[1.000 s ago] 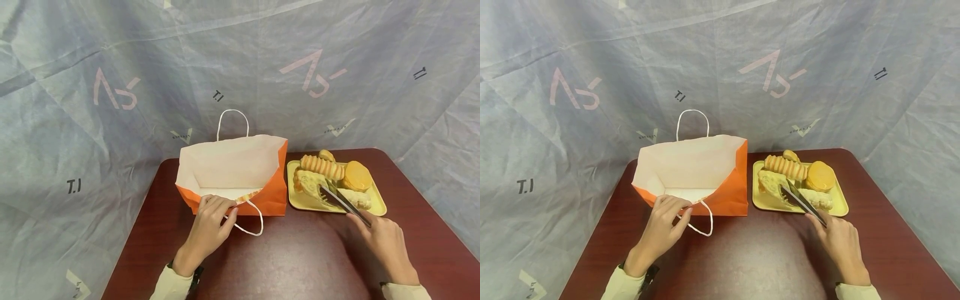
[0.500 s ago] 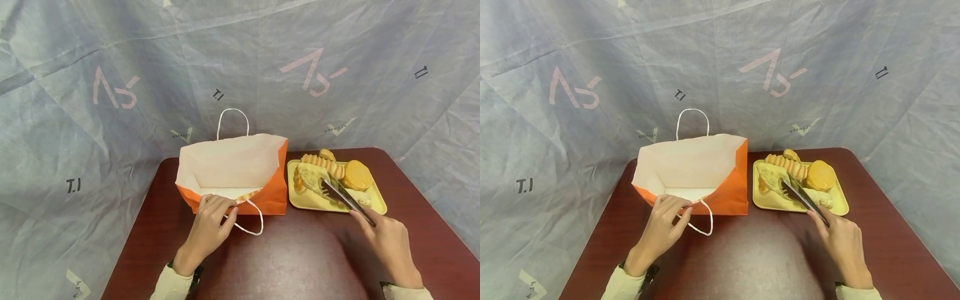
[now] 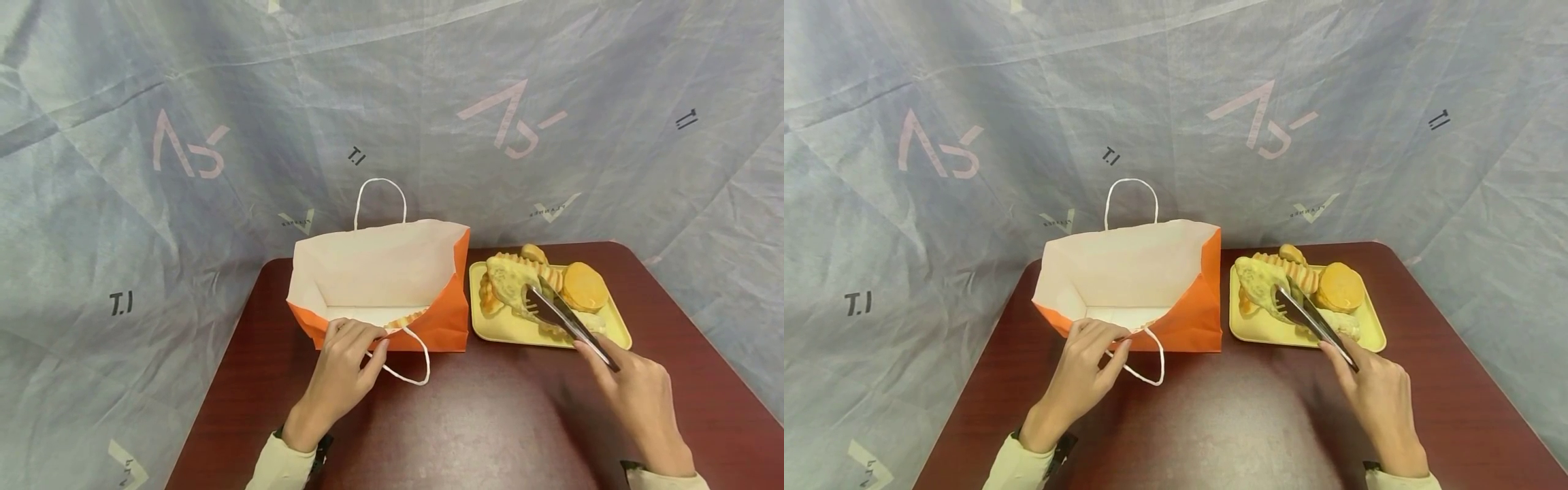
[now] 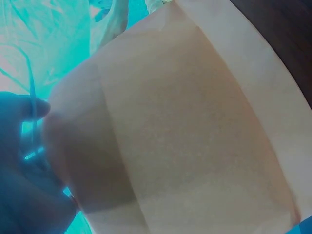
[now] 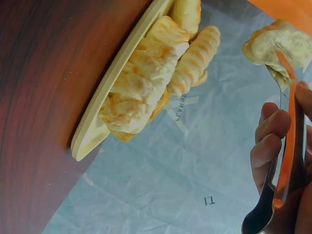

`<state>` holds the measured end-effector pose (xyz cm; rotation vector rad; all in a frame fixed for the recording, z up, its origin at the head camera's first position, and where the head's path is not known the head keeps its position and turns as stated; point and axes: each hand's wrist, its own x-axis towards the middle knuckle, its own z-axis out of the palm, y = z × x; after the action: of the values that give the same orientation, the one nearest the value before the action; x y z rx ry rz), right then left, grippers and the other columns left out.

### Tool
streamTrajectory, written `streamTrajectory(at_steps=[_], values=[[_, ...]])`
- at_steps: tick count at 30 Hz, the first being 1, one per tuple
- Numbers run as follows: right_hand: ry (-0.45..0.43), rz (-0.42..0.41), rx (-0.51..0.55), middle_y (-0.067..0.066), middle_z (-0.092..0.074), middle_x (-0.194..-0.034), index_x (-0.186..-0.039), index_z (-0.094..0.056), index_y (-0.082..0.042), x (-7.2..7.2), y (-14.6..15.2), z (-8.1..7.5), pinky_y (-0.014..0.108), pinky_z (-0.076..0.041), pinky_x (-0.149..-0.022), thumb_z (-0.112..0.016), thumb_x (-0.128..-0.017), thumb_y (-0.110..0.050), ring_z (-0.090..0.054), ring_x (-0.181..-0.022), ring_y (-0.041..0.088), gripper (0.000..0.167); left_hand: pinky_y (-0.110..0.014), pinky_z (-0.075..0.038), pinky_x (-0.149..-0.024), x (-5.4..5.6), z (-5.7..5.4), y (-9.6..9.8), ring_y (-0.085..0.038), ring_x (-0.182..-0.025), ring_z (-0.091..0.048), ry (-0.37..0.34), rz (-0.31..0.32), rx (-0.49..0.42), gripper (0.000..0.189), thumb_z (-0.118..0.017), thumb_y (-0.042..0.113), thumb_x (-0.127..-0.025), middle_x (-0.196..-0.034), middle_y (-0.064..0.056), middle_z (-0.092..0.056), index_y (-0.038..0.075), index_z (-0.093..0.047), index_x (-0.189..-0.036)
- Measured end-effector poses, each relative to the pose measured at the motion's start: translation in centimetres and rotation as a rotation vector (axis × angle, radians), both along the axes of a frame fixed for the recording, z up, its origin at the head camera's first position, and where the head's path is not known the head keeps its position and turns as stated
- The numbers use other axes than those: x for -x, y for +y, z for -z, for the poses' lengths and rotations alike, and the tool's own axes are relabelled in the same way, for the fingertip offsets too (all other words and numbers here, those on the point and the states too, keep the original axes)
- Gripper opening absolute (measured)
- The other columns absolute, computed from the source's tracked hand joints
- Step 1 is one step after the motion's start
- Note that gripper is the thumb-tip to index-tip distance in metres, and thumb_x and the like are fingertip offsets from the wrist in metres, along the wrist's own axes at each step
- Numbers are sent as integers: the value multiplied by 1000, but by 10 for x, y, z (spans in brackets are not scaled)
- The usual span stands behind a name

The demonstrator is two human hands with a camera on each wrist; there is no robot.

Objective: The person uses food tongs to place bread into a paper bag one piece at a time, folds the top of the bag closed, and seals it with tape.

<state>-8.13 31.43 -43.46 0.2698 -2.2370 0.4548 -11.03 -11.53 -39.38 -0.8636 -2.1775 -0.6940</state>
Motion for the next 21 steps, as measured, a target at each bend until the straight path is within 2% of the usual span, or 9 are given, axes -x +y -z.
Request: streamTrajectory(at_steps=[9, 21], values=[[17, -23, 34, -9, -39, -48, -98, -74, -7, -3, -4, -7, 24, -21, -40, -79, -83, -23, -21, -45, -6, 23, -40, -40, -89, 0, 0, 0, -16, -84, -63, 4, -2, -1, 9, -63, 16, -94, -89, 1, -68, 11, -70, -95], [9, -37, 18, -4, -45, -49, -100, -74, -3, -5, -5, -11, 24, -25, -41, -80, -82, -19, -24, -44, -2, 25, -40, -40, -89, -1, 1, 1, -16, -84, -62, -7, -1, 0, 10, -63, 17, -95, -89, 2, -68, 10, -70, -95]])
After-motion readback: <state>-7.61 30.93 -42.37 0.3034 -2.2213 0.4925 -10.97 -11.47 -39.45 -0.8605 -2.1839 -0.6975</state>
